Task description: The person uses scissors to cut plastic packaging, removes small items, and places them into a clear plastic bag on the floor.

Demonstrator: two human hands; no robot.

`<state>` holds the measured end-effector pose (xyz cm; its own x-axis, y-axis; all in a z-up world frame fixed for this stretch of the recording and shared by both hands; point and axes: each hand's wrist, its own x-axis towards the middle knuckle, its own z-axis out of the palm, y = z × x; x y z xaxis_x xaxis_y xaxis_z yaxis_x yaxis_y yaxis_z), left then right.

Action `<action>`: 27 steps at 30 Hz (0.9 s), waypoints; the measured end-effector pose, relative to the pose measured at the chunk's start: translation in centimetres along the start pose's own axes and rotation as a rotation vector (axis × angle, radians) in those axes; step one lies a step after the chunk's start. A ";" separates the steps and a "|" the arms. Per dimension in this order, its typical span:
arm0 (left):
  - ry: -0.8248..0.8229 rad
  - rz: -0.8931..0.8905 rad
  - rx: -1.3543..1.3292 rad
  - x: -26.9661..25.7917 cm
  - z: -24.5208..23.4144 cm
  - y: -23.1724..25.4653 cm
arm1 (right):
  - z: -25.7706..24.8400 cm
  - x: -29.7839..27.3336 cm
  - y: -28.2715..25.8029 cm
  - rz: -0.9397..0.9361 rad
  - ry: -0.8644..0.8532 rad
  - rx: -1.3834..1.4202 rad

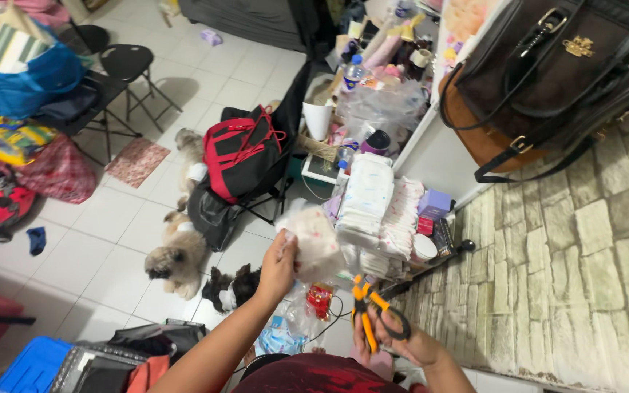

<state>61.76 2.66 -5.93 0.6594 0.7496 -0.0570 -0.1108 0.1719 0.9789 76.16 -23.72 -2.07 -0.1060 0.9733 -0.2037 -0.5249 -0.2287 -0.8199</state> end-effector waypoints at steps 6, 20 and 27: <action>-0.003 0.140 -0.013 2.2 -1.0 0.2 | -0.5 2.0 4.4 0.167 -0.032 0.138; -0.032 0.060 0.153 3.9 -1.8 -1.8 | 0.7 8.0 9.5 0.134 0.219 0.322; -0.015 -0.037 0.079 5.0 -3.2 -4.0 | 0.4 7.5 8.8 0.098 0.093 0.251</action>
<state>63.12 7.76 -10.77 0.6729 0.7341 -0.0912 -0.0275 0.1481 0.9886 70.44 -18.44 -10.58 -0.0946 0.9379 -0.3337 -0.7098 -0.2986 -0.6380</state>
